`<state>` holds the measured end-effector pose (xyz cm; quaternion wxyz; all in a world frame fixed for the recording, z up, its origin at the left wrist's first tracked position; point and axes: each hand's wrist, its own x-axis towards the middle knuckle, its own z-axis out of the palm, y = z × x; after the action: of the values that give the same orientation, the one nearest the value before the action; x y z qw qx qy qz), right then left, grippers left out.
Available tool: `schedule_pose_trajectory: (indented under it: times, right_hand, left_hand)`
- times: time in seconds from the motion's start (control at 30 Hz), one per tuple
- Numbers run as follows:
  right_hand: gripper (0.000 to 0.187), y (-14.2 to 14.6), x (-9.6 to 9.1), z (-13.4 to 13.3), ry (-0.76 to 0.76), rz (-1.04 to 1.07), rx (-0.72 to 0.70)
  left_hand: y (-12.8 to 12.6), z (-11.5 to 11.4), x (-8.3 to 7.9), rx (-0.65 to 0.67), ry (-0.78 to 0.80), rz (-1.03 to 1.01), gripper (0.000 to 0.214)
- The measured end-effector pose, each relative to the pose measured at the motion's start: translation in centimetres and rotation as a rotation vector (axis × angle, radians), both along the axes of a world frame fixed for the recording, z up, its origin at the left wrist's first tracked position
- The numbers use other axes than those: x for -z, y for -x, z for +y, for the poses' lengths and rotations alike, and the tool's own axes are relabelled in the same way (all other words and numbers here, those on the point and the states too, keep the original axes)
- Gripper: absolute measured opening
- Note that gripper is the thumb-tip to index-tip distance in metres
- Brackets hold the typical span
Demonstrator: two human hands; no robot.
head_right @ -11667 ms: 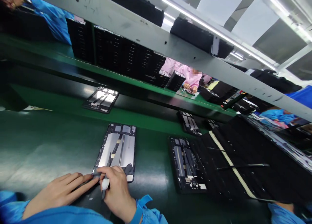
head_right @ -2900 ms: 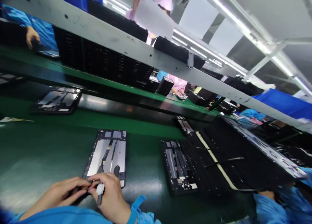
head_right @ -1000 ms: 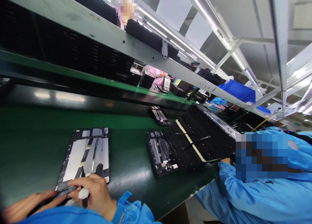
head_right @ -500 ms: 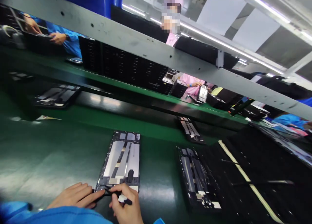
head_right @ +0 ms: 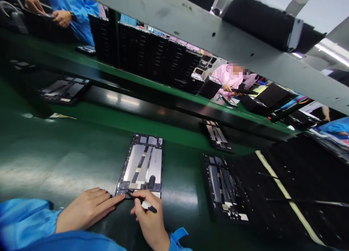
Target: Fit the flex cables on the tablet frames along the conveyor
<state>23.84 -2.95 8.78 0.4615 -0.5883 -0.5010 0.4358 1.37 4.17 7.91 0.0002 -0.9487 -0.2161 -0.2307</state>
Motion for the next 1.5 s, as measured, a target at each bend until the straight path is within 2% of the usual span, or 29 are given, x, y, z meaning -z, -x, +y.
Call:
schedule_pose_trajectory:
  times: [0.17,0.4,0.53,0.83,1.07,1.2,1.5]
  right_hand:
    - [0.027,-0.3,-0.4,-0.2,-0.031,-0.09,-0.093]
    - [0.034,-1.8,0.0,-0.4,0.068,-0.038,0.017]
    - [0.036,-1.8,0.2,-0.5,0.055,-0.004,0.053]
    - [0.02,-0.4,-0.7,-0.3,-0.123,-0.096,-0.164]
    - [0.017,-0.4,-1.1,-0.4,-0.201,-0.161,-0.174]
    - [0.018,-0.3,-0.9,-0.4,-0.192,-0.12,-0.157]
    - [0.017,-0.4,-1.0,-0.1,-0.175,-0.182,-0.201]
  left_hand:
    - [0.0,0.1,-0.3,0.002,-0.033,-0.007,0.037]
    - [0.0,0.3,-0.6,0.015,-0.011,0.005,0.039]
    - [0.1,0.4,-1.0,0.032,-0.019,-0.021,0.039]
    - [0.5,0.5,-0.9,0.046,-0.045,-0.072,0.035]
    - [0.4,0.6,-1.1,0.052,-0.048,-0.076,0.033]
    - [0.4,0.5,-1.1,0.049,-0.046,-0.048,0.031]
    - [0.6,0.4,-0.7,0.047,-0.019,-0.056,0.029]
